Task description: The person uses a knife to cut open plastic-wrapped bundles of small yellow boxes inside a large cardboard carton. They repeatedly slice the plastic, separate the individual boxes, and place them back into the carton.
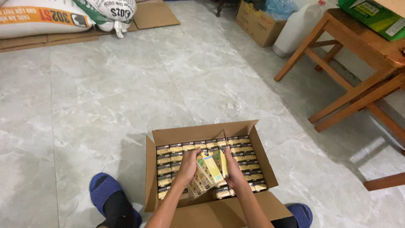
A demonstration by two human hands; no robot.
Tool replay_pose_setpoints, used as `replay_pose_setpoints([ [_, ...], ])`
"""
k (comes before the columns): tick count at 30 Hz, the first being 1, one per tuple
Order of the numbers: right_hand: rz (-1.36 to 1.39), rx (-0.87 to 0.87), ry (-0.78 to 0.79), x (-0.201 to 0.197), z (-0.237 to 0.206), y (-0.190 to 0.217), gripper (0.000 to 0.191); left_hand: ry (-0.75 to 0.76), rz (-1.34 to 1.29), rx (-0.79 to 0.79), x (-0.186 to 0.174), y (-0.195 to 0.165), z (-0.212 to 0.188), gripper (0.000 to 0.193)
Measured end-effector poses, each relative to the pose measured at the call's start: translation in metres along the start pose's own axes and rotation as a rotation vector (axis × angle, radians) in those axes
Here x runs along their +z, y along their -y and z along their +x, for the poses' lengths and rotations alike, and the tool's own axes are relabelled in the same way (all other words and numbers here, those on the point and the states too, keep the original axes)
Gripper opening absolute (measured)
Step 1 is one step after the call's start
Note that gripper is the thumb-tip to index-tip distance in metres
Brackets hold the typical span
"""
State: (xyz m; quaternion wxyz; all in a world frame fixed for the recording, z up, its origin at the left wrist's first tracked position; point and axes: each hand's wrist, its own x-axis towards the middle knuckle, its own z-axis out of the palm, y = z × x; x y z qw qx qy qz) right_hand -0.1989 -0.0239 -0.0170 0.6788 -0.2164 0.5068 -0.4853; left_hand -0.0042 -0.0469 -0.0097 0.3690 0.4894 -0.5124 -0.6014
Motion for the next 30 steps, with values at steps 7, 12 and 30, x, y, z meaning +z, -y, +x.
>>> replay_pose_setpoints([
  [7,-0.074,0.008,-0.053,0.029,-0.002,0.002,0.067,-0.093,0.106,-0.094,-0.021,0.010,0.003,0.079],
  [12,0.001,0.004,-0.026,0.056,-0.009,0.015,0.066,-0.310,0.245,0.104,-0.026,-0.011,0.007,0.070],
  [30,-0.145,-0.027,-0.272,0.050,-0.001,-0.037,0.060,-0.312,0.787,0.295,-0.046,-0.083,-0.024,0.045],
])
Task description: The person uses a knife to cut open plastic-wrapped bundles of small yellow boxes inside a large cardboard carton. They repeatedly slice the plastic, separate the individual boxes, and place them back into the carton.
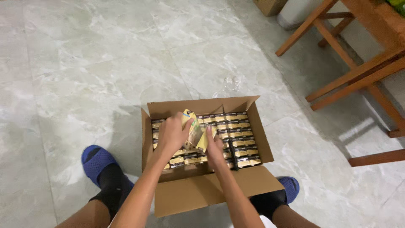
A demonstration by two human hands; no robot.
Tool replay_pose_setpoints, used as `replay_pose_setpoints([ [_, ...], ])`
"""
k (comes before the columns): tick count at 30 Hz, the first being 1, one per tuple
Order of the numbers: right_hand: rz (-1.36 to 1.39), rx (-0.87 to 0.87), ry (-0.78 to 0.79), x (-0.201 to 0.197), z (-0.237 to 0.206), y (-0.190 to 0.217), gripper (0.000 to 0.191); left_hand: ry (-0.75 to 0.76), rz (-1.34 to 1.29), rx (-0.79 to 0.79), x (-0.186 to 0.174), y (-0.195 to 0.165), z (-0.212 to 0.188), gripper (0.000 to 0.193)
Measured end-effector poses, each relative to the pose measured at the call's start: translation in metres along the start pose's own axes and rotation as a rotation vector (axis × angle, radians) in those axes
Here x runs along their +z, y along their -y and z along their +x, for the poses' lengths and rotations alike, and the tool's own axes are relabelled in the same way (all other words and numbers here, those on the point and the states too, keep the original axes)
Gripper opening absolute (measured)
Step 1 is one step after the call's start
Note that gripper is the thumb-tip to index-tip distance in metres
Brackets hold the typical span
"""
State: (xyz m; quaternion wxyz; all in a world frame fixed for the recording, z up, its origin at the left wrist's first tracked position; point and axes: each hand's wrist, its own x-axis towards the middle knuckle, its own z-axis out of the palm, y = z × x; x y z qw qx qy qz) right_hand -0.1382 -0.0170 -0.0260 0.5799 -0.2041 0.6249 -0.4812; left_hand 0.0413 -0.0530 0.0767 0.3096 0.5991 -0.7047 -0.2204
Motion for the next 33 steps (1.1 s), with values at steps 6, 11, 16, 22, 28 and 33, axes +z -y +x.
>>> replay_pose_setpoints([
  [6,0.064,-0.038,-0.003,-0.027,0.014,-0.024,0.066,0.186,-0.161,-0.253,-0.021,-0.009,0.002,0.038],
  [11,-0.273,-0.068,-0.196,-0.021,0.022,-0.011,0.074,-0.076,-0.232,-0.054,-0.061,-0.025,-0.003,0.040],
  [16,-0.521,-0.044,-0.436,-0.006,0.025,-0.001,0.086,-0.022,-0.165,-0.042,-0.070,-0.036,-0.002,0.037],
  [22,-0.575,-0.008,-0.313,-0.011,0.019,0.002,0.089,0.084,-0.171,-0.181,-0.032,0.004,0.006,0.034],
  [28,-0.835,-0.387,-0.339,-0.004,0.011,-0.003,0.091,-0.228,-0.007,0.125,0.008,0.025,-0.003,0.038],
  [33,-0.888,-0.781,-0.044,0.004,0.002,-0.002,0.068,-0.139,-0.009,0.041,0.008,0.023,-0.011,0.033],
])
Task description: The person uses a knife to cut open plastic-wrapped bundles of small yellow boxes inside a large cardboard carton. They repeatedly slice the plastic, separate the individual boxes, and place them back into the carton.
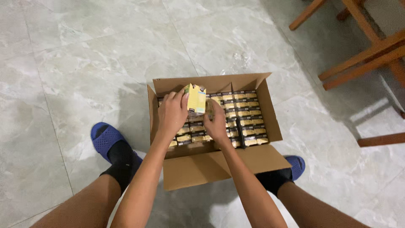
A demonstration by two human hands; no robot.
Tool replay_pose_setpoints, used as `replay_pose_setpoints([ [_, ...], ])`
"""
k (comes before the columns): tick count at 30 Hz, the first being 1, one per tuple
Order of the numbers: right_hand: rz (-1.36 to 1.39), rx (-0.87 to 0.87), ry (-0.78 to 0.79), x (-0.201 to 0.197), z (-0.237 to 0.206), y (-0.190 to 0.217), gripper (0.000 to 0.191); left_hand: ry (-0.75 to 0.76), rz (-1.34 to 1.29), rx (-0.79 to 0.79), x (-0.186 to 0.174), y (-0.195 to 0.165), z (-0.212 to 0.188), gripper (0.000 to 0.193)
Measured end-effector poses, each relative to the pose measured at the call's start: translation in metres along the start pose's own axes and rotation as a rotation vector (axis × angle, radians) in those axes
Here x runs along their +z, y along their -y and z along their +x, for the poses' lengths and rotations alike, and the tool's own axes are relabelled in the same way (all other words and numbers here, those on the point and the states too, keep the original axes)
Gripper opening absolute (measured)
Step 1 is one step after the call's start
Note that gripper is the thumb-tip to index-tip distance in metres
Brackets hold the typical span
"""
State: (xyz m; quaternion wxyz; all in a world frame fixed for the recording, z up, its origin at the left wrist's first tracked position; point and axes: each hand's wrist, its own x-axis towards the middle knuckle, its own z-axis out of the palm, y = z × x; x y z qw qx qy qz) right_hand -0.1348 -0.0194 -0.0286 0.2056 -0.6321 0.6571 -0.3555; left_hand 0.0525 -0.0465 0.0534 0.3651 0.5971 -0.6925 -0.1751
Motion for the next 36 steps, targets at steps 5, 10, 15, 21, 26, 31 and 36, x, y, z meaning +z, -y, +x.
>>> replay_pose_setpoints([
  [5,0.451,0.068,0.256,-0.005,-0.007,0.022,0.067,0.166,-0.121,-0.150,0.005,0.004,-0.001,0.042],
  [10,0.357,0.120,0.243,-0.018,-0.004,0.053,0.094,0.231,-0.517,-0.386,-0.002,0.012,0.005,0.038],
  [15,0.123,0.050,0.156,-0.025,-0.001,0.069,0.110,0.305,-0.514,-0.427,-0.018,0.006,0.002,0.034],
  [21,0.009,-0.069,0.064,-0.031,0.004,0.071,0.104,0.267,-0.940,-0.389,-0.024,0.008,0.009,0.031],
  [26,0.089,-0.195,0.080,-0.045,0.000,0.073,0.090,0.317,-1.049,-0.339,-0.026,0.005,0.006,0.040],
  [31,0.019,-0.225,0.102,-0.057,-0.019,0.069,0.073,0.432,-0.820,-0.200,-0.036,-0.003,-0.006,0.033],
  [36,0.118,-0.166,0.253,-0.059,-0.035,0.065,0.060,0.526,-0.540,-0.058,-0.043,0.009,-0.033,0.039],
])
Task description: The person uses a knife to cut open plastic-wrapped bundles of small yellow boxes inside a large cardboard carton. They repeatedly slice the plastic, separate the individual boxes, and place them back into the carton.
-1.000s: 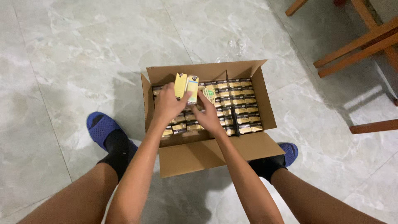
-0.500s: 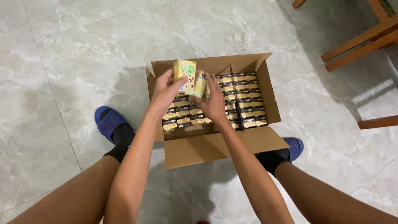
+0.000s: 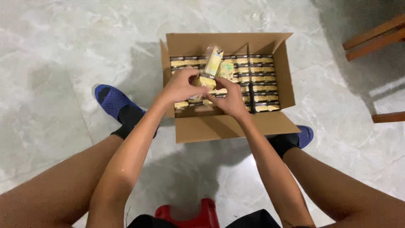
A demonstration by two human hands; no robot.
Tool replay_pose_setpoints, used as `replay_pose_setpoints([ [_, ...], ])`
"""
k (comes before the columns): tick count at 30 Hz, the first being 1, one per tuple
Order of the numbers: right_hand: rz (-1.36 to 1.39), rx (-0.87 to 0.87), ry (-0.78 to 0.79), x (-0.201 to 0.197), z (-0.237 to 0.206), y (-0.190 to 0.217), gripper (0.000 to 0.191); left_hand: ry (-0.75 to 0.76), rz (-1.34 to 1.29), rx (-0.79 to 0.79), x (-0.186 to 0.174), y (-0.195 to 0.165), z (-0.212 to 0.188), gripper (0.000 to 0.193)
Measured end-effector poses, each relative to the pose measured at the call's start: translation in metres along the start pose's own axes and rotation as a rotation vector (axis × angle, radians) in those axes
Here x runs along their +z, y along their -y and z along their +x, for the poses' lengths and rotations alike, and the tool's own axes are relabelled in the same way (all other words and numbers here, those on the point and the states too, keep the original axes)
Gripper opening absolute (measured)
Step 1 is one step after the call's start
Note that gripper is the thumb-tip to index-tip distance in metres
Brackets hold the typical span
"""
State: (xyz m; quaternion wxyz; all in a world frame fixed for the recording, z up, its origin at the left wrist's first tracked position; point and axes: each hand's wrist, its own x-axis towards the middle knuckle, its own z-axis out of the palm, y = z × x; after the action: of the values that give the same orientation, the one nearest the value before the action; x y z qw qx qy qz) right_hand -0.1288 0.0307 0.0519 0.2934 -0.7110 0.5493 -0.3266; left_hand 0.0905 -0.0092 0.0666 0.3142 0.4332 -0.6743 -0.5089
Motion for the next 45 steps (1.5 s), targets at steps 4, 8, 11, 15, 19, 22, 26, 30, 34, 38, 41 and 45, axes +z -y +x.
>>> replay_pose_setpoints([
  [4,0.049,0.020,0.175,0.006,-0.013,-0.001,0.039,0.086,0.218,0.021,0.004,0.021,-0.022,0.041],
  [8,0.112,0.176,0.290,0.026,-0.029,-0.008,0.023,0.109,0.413,-0.010,0.016,0.036,-0.041,0.035],
  [11,0.210,0.127,0.304,0.039,-0.039,-0.017,0.018,0.126,0.639,-0.043,0.028,0.040,-0.046,0.029],
  [15,0.156,0.083,0.408,0.048,-0.047,-0.028,0.019,0.157,0.857,-0.013,0.033,0.044,-0.052,0.029],
  [19,-0.017,0.026,0.497,0.065,-0.050,-0.030,0.030,0.143,0.825,-0.017,0.027,0.046,-0.055,0.024],
  [22,-0.077,0.129,0.587,0.074,-0.049,-0.029,0.033,0.090,0.736,-0.038,0.028,0.045,-0.054,0.017],
  [26,-0.306,0.477,0.681,0.082,-0.031,-0.024,0.052,0.021,0.758,-0.011,0.031,0.042,-0.049,0.021],
  [30,-0.460,0.478,0.682,0.099,-0.013,-0.019,0.071,0.067,0.905,-0.115,0.032,0.042,-0.041,0.026],
  [34,-0.210,0.519,0.723,0.098,-0.008,-0.028,0.061,0.109,1.020,-0.035,0.035,0.049,-0.042,0.025],
  [38,-0.103,0.549,0.740,0.100,-0.006,-0.035,0.063,0.067,1.036,0.012,0.032,0.059,-0.035,0.015],
  [41,-0.223,0.465,0.667,0.112,-0.006,-0.031,0.056,0.026,1.017,0.006,0.028,0.063,-0.035,0.009],
  [45,-0.311,0.398,0.676,0.110,-0.012,-0.026,0.053,-0.024,0.991,0.023,0.032,0.055,-0.031,0.005],
])
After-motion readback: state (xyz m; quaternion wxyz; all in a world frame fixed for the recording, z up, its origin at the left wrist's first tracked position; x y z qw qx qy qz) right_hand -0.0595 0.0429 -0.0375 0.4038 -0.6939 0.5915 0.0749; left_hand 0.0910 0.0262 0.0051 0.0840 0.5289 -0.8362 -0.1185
